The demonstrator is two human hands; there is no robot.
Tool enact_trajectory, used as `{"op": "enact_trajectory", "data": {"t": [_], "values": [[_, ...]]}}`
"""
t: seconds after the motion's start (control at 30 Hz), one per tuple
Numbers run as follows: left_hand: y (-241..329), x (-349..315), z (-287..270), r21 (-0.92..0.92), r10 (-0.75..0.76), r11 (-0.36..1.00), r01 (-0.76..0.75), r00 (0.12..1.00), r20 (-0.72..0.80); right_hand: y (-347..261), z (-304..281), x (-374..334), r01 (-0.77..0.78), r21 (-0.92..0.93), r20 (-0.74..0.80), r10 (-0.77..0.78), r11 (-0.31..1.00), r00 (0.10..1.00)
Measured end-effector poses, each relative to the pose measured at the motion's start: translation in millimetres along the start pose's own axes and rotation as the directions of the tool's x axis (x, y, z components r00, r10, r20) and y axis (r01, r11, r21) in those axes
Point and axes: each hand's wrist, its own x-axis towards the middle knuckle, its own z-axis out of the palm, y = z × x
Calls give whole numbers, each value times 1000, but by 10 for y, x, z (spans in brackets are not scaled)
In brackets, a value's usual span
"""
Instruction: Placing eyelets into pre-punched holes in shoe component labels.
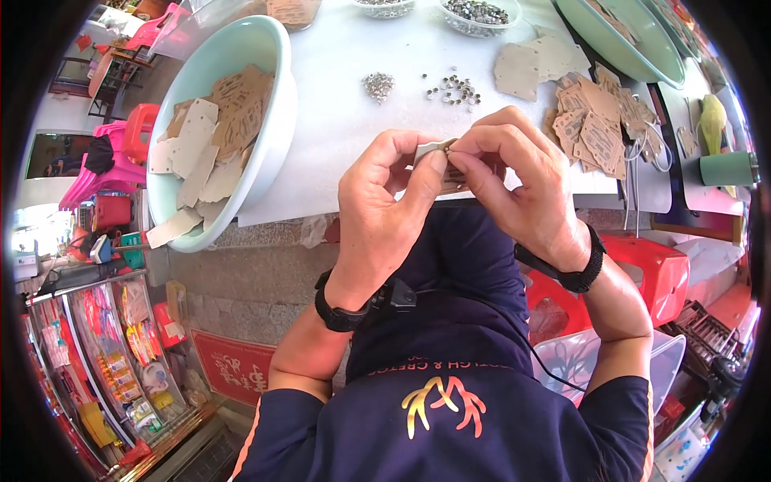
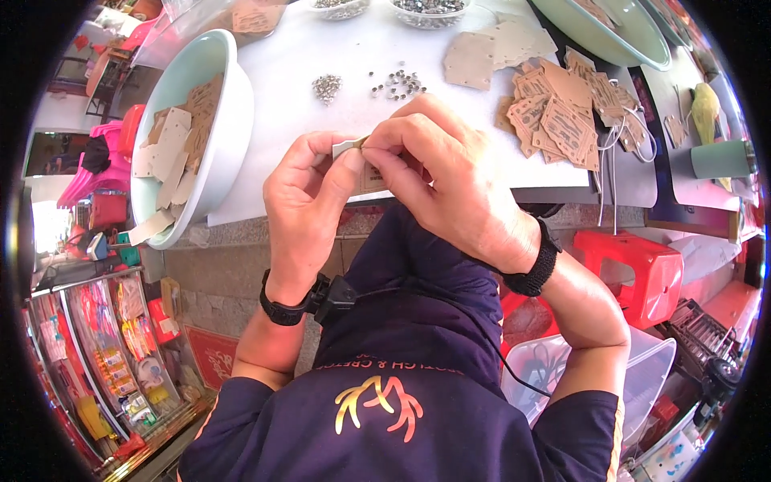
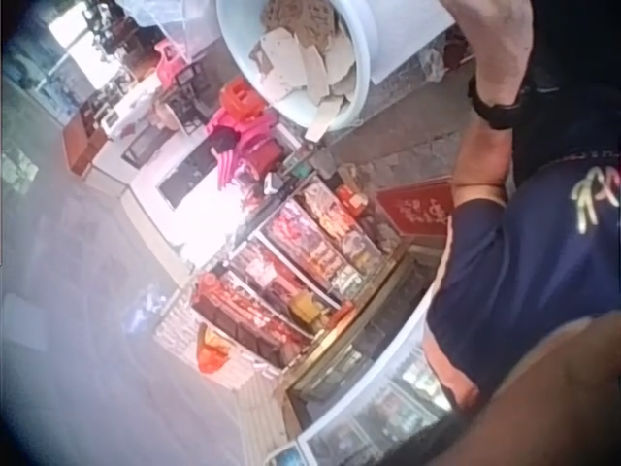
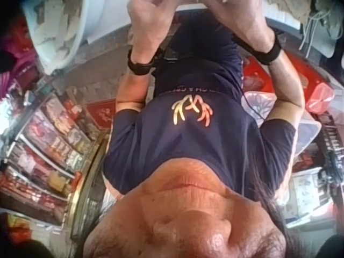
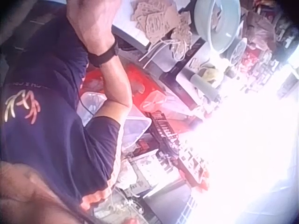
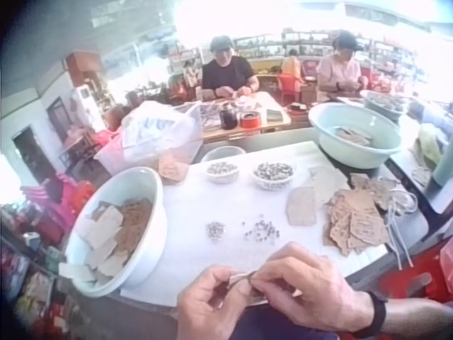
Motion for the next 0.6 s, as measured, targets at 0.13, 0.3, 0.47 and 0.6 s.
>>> {"op": "enact_trajectory", "data": {"t": [0.13, 0.3, 0.47, 0.6], "values": [[31, -15, 1, -9, -14, 1000, 14, 1000, 23, 12, -29, -13, 45, -31, 7, -45, 999, 999], [16, -17, 41, -20, 33, 999, -33, 999, 20, 8, -35, -34, 64, -51, -12, -65, 997, 998], [20, -22, 47, -1, 46, 999, -46, 999, 20, 23, -22, -43, 26, 13, -28, -25, 1000, 999], [14, -21, 61, 38, 82, 996, -83, 996, 18, 32, -11, -58, -25, 57, -40, 27, 998, 999]]}}
